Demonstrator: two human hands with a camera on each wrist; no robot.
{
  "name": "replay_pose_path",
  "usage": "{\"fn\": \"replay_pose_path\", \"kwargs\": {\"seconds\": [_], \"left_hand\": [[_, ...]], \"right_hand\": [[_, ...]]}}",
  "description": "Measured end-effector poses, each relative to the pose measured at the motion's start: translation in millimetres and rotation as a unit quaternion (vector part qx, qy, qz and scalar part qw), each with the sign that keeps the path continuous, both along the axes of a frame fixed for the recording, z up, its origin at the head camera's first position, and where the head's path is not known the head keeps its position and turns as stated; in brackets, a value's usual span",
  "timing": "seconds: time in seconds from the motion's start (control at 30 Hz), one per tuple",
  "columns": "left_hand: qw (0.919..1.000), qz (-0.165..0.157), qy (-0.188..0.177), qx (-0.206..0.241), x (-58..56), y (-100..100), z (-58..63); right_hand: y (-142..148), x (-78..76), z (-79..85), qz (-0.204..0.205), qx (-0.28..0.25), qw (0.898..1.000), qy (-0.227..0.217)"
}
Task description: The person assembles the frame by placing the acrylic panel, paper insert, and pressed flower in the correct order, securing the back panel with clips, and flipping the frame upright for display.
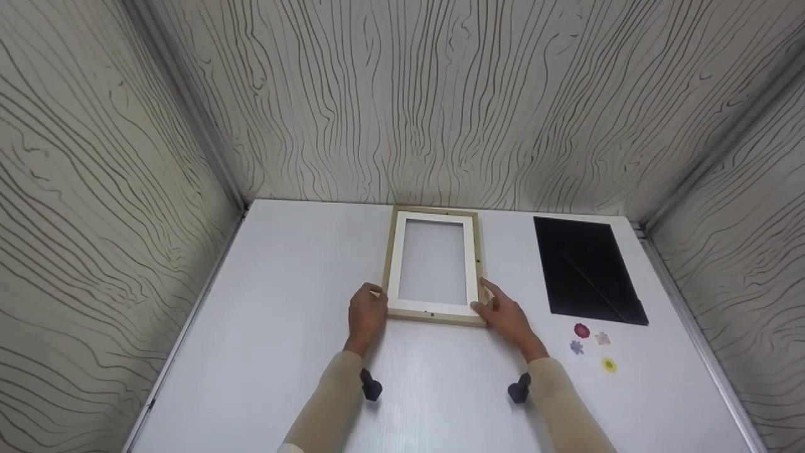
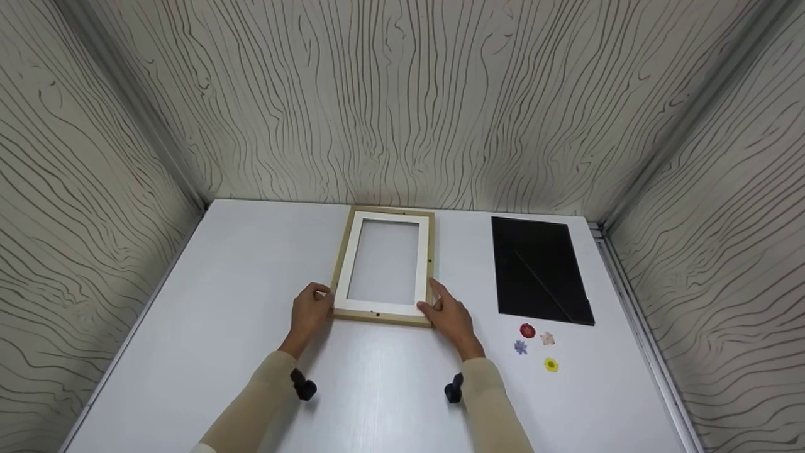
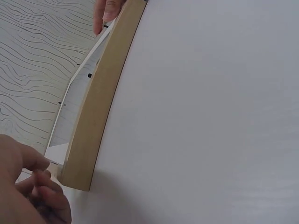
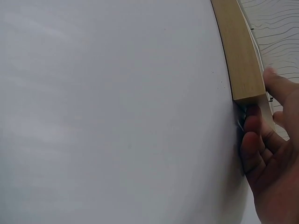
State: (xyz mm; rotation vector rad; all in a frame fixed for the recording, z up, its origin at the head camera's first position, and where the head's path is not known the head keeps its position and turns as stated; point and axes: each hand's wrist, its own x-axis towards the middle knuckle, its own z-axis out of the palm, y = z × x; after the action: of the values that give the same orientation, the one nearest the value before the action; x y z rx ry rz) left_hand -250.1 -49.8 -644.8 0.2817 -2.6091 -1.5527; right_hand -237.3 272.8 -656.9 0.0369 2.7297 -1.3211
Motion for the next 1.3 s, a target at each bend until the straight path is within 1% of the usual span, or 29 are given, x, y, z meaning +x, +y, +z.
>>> {"fn": "replay_pose_path", "kwargs": {"seconds": [0.1, 0.37, 0.57, 0.73, 0.9, 1.07, 1.17, 1.3], "left_hand": [[1.0000, -0.001, 0.006, -0.001, -0.9, -1.0, -0.5], [0.9997, -0.012, -0.014, 0.017, -1.1, -1.9, -4.5], [0.9995, -0.019, -0.023, 0.008, 0.1, -3.8, -9.3], [0.9991, -0.025, -0.029, 0.016, 0.0, -4.9, -7.3], [0.9990, -0.028, -0.034, 0.003, -2.0, -5.1, -4.5], [0.9993, -0.025, -0.028, -0.005, -3.5, -4.8, -6.7], [0.9989, -0.038, -0.028, -0.002, -3.8, -6.0, -8.0], [0.9973, -0.070, -0.021, -0.005, -5.6, -9.7, -8.4]], "right_hand": [[-1.2, -0.9, -1.0, 0.001, 0.004, 1.000, 0.001], [-2.5, -3.9, -4.9, -0.005, 0.010, 1.000, -0.007], [-2.6, -5.1, -6.1, -0.006, 0.015, 1.000, -0.003], [-2.2, -5.8, -4.5, -0.004, 0.010, 1.000, 0.000], [-1.0, -5.9, -2.1, -0.001, 0.011, 1.000, 0.006], [2.0, -5.1, -1.1, 0.000, 0.003, 1.000, 0.013], [5.2, -3.1, -0.7, -0.007, -0.016, 1.000, 0.007], [11.4, -0.1, 2.4, -0.016, -0.043, 0.999, 0.000]]}}
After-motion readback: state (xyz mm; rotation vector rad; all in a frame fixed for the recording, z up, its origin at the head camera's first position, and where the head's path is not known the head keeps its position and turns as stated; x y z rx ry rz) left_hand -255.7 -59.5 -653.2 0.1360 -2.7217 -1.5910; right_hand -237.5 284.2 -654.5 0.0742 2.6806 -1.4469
